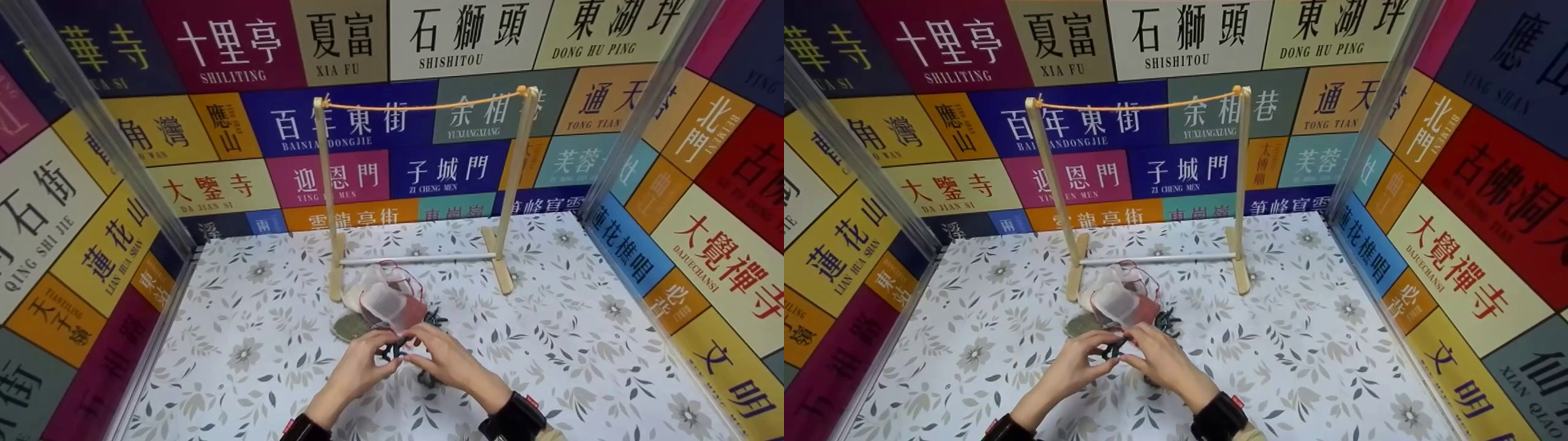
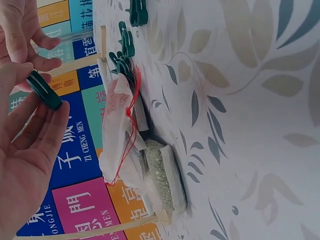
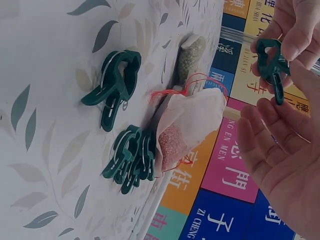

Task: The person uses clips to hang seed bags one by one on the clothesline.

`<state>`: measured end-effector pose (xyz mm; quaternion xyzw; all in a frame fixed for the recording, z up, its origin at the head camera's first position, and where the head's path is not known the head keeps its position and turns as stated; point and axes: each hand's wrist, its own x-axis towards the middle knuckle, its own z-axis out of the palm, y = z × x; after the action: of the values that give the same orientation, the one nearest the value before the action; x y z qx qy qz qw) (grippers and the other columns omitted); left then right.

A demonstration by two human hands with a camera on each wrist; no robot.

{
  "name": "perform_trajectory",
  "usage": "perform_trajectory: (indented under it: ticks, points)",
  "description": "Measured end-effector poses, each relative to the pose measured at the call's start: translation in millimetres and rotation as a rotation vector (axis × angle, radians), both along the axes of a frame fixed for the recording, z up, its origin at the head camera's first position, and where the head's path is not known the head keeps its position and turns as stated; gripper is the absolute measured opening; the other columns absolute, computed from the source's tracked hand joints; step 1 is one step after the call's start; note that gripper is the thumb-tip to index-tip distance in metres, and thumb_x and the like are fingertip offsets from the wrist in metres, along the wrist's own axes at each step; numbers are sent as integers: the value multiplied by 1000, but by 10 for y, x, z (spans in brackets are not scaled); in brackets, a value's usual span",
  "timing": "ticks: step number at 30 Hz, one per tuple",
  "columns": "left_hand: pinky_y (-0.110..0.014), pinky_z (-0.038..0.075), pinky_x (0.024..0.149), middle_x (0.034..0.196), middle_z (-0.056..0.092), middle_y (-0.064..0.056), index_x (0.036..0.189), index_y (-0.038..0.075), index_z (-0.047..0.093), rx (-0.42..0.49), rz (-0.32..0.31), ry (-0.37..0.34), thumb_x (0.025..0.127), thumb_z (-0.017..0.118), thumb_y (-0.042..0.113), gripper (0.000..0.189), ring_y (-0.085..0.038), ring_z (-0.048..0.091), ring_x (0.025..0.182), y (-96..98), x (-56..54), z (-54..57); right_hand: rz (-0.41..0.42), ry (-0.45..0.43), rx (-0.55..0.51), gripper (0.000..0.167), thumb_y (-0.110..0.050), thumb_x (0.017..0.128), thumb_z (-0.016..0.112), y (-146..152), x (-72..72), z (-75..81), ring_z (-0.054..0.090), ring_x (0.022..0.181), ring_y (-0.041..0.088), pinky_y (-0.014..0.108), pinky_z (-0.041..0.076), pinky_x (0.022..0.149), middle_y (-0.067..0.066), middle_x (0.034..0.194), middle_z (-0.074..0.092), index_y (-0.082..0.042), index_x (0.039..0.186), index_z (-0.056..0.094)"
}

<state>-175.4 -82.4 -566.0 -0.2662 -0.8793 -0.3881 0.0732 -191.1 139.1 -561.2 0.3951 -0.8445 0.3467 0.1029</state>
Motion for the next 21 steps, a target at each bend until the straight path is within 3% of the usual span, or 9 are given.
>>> perform_trajectory:
  ticks: [5, 8, 11, 17, 21]
  points:
    - [-26, 58, 84, 122, 69, -3, 124, 12, 68, 30, -31, -29, 93, 71, 28, 35, -16, 68, 105, 9, -36, 84, -18, -117, -41, 31, -21, 93, 70, 15, -24, 99, 63, 94, 17, 30, 54, 75, 5, 112, 63, -6, 120, 61]
    - [-29, 58, 84, 121, 69, -4, 125, 12, 66, 49, -53, 16, 93, 70, 32, 38, -17, 68, 103, 0, -77, 146, -36, -173, -51, 34, -24, 93, 69, 39, -59, 209, 65, 96, 21, 31, 55, 77, 5, 114, 62, -7, 121, 60]
    - [-29, 58, 82, 119, 68, -5, 126, 11, 64, 57, -32, 56, 92, 71, 32, 40, -17, 68, 100, -37, -145, 183, -59, -173, -46, 34, -25, 93, 70, 85, -110, 337, 65, 95, 20, 32, 56, 78, 3, 112, 63, -9, 122, 60]
    - [-31, 57, 75, 106, 67, -9, 121, 7, 64, 74, 163, 38, 90, 71, 16, 33, -17, 67, 85, -160, -348, 179, -117, -64, 2, 36, -23, 91, 72, 206, -224, 555, 65, 93, 19, 31, 54, 77, 4, 110, 65, -8, 122, 61]
    - [-36, 55, 78, 109, 67, -13, 122, 6, 62, 76, 301, -17, 89, 70, 12, 35, -24, 67, 90, -210, -498, 128, -135, -33, 15, 37, -21, 88, 75, 242, -293, 677, 64, 96, 24, 34, 53, 77, 7, 114, 66, -7, 120, 63]
